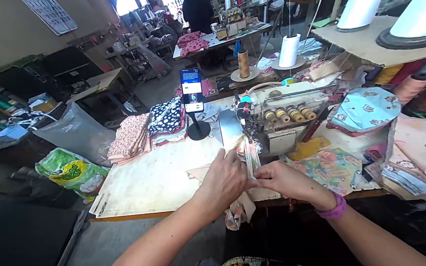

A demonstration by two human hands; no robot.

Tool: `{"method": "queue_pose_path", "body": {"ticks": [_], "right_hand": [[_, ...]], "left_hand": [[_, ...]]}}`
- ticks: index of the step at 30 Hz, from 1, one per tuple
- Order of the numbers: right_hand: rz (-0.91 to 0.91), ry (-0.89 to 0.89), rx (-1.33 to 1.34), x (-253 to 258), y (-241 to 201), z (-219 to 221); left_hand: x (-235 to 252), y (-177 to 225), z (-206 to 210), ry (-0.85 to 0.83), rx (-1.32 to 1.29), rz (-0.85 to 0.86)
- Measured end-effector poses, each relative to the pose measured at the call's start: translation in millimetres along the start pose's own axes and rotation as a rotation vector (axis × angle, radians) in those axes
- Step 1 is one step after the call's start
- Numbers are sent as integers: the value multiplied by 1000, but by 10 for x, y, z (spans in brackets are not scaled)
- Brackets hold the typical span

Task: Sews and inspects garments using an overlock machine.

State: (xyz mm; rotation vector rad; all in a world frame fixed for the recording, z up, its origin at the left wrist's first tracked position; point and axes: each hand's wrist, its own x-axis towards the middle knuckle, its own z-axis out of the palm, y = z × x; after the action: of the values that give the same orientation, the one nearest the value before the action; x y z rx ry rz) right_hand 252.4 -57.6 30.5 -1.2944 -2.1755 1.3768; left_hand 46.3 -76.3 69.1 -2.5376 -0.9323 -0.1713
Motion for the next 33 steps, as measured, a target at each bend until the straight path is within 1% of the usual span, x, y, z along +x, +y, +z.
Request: {"method": "queue_pose_path", "body": {"ticks": [1,2,4,5,7,8,9,11,12,13,15,16,17,18,19,22,25,29,31,33], "right_hand": [[0,-5,8,-6,15,-8],[-3,-7,20,-11,44,-12],[-25,11,85,-7,86,-10],[-61,46,141,12,83,2],[-195,141,274,61,44,76],[-245,169,281,83,35,115],[-263,162,228,82,40,117],[-236,59,86,24,92,36],[-191,18,75,0,102,4],[-182,21,112,-9,105,17],[-234,49,194,-22,91,102],[-206,31,162,-44,62,88],[-116,-23,104,-73,19,30],[-67,-74,60,-95,22,-14],[-40,-104,57,-109,44,-41],[-91,-65,193,-134,54,20],[-125,-48,193,-144,86,15],[-161,-27,172,-153,109,29],[-157,-25,174,-163,108,28],[-147,-26,195,-181,129,25]], "left_hand": [[24,-5,-23,-23,-17,5],[38,-17,-19,-38,-99,41],[56,28,21,-36,-356,152],[89,83,26,-16,-444,219],[160,200,20,26,-494,341],[176,219,25,56,-479,386],[170,192,11,75,-437,404],[93,65,-13,97,-362,377],[64,14,-9,110,-381,364],[55,8,0,113,-446,362],[65,78,16,85,-605,354],[69,58,28,64,-623,316],[50,-18,41,21,-597,256],[11,-120,67,-24,-564,208],[-21,-203,90,-54,-549,191],[-19,-210,68,-76,-612,199],[-34,-265,115,-85,-576,188],[9,-232,106,-125,-637,231],[42,-217,126,-90,-564,193],[68,-193,175,-99,-517,151]]}}
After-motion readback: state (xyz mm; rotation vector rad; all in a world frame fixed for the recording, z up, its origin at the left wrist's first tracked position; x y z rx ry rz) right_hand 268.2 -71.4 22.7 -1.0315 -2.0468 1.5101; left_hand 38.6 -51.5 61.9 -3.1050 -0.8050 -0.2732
